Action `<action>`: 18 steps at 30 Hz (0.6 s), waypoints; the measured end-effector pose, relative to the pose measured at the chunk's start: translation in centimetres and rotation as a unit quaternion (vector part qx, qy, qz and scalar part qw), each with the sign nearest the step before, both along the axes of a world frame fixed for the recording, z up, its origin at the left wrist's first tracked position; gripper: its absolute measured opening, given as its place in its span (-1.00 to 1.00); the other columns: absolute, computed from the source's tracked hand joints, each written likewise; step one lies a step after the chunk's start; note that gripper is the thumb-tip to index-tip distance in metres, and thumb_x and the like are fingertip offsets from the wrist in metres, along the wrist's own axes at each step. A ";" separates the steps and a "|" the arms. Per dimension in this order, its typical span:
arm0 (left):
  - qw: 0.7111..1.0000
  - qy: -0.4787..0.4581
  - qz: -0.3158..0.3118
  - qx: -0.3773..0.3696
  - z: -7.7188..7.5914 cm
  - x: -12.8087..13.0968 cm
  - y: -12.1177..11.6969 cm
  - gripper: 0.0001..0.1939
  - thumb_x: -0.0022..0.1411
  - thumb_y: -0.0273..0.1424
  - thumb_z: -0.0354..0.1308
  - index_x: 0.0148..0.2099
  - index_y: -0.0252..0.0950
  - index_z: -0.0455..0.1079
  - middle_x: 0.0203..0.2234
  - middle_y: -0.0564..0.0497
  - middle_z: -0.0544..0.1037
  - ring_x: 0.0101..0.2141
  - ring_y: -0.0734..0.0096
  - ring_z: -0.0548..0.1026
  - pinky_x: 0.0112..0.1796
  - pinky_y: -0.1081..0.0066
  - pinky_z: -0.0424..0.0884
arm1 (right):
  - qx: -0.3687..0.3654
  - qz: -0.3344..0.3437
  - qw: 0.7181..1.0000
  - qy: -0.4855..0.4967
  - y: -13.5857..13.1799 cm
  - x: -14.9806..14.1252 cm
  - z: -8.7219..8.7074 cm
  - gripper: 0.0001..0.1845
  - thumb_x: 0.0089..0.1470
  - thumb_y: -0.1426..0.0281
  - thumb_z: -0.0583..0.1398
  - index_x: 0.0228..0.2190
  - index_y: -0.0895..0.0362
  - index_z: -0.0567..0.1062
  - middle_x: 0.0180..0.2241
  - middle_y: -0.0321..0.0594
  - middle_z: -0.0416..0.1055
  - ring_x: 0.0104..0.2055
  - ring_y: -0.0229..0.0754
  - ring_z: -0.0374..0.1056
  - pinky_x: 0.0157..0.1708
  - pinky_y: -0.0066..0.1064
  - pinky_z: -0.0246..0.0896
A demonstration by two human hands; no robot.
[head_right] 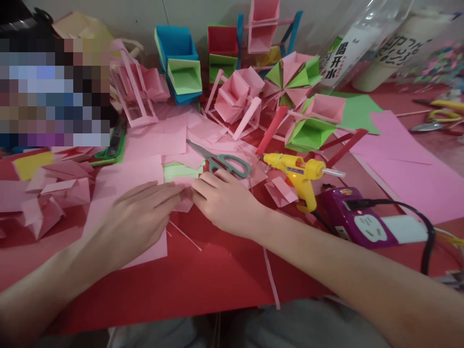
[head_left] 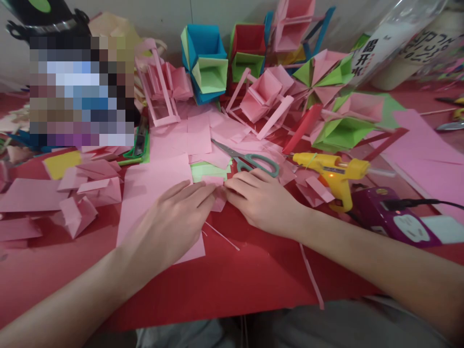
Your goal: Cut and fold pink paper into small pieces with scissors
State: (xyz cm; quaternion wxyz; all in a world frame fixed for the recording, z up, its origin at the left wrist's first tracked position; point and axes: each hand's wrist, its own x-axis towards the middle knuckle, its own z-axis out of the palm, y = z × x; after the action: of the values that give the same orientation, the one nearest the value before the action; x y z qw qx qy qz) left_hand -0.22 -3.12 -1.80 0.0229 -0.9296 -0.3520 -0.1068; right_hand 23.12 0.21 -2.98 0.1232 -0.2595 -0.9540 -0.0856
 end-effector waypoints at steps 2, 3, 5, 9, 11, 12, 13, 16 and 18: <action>1.000 0.001 0.002 -0.002 0.1 -0.1 0.0 -0.54 0.23 -0.66 -0.04 0.09 -0.27 0.43 0.05 -0.13 0.56 0.05 0.10 0.53 0.13 0.03 0.39 | -0.011 0.004 1.000 0.001 0.0 0.0 0.0 -0.67 0.31 0.56 0.01 -0.19 0.20 0.58 -0.15 -0.04 0.50 -0.11 -0.02 0.25 -0.18 -0.18 0.02; 1.000 0.001 0.001 -0.006 0.2 -0.1 0.1 -0.54 0.22 -0.66 -0.04 0.09 -0.26 0.44 0.05 -0.12 0.57 0.04 0.12 0.54 0.14 0.03 0.39 | -0.016 0.006 1.000 0.003 0.1 0.0 0.0 -0.67 0.31 0.56 0.01 -0.18 0.20 0.58 -0.15 -0.04 0.50 -0.11 -0.02 0.25 -0.18 -0.18 0.02; 1.000 -0.001 -0.006 -0.012 0.3 -0.6 0.5 -0.56 0.23 -0.64 -0.03 0.06 -0.25 0.47 0.05 -0.09 0.58 0.03 0.15 0.55 0.15 0.05 0.39 | -0.023 0.009 1.000 0.006 0.1 0.0 -0.1 -0.67 0.30 0.57 0.02 -0.17 0.20 0.57 -0.15 -0.03 0.49 -0.09 -0.01 0.26 -0.17 -0.18 0.02; 0.998 -0.053 0.021 0.001 0.6 -1.9 2.1 -0.65 0.27 -0.57 0.00 -0.02 -0.22 0.51 -0.06 -0.05 0.65 -0.04 0.14 0.59 0.09 0.05 0.44 | -0.025 0.013 1.000 0.007 0.1 0.0 -0.2 -0.69 0.27 0.59 0.04 -0.15 0.23 0.57 -0.15 -0.01 0.49 -0.08 0.01 0.27 -0.16 -0.17 0.04; 0.995 -0.084 0.049 0.000 0.7 -2.5 2.9 -0.72 0.30 -0.53 0.01 -0.10 -0.22 0.53 -0.18 -0.07 0.66 -0.13 0.12 0.61 -0.03 0.09 0.49 | -0.022 0.015 1.000 0.005 0.2 0.0 -0.2 -0.68 0.28 0.58 0.04 -0.15 0.22 0.58 -0.13 -0.01 0.50 -0.08 0.00 0.27 -0.17 -0.17 0.04; 0.993 -0.099 0.059 0.000 0.7 -2.7 3.2 -0.75 0.31 -0.50 0.03 -0.12 -0.24 0.53 -0.21 -0.08 0.66 -0.15 0.12 0.60 -0.07 0.10 0.50 | -0.019 0.016 1.000 0.003 0.2 0.0 -0.2 -0.67 0.28 0.58 0.03 -0.15 0.21 0.58 -0.12 -0.02 0.50 -0.08 0.00 0.27 -0.17 -0.18 0.04; 0.992 -0.109 0.063 -0.002 0.8 -2.7 3.5 -0.78 0.32 -0.48 0.05 -0.12 -0.26 0.53 -0.20 -0.10 0.65 -0.16 0.11 0.60 -0.10 0.12 0.50 | -0.014 0.016 1.000 0.003 0.2 0.0 -0.2 -0.67 0.28 0.58 0.03 -0.15 0.21 0.58 -0.12 -0.02 0.51 -0.08 0.00 0.27 -0.17 -0.18 0.04; 0.993 -0.113 0.043 -0.003 0.6 -2.5 4.0 -0.80 0.33 -0.44 0.09 -0.08 -0.28 0.52 -0.16 -0.14 0.60 -0.16 0.13 0.57 -0.14 0.15 0.49 | 0.006 0.023 1.000 0.005 0.3 0.0 -0.3 -0.68 0.29 0.57 0.03 -0.14 0.24 0.57 -0.11 -0.02 0.51 -0.10 -0.01 0.27 -0.18 -0.18 0.05; 0.995 -0.103 0.009 -0.001 0.5 -2.1 3.9 -0.78 0.34 -0.46 0.08 -0.05 -0.25 0.51 -0.12 -0.12 0.59 -0.13 0.14 0.55 -0.13 0.15 0.48 | 0.017 0.027 0.999 0.007 0.4 0.1 -0.4 -0.68 0.30 0.55 0.02 -0.14 0.24 0.57 -0.13 -0.03 0.52 -0.11 -0.02 0.27 -0.18 -0.18 0.04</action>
State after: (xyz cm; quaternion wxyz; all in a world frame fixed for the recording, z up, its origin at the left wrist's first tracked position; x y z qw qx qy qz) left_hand -2.28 0.81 -1.31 -0.0133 -0.9104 -0.3614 -0.2010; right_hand 23.17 0.65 -3.37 0.1364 -0.2326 -0.9581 -0.0964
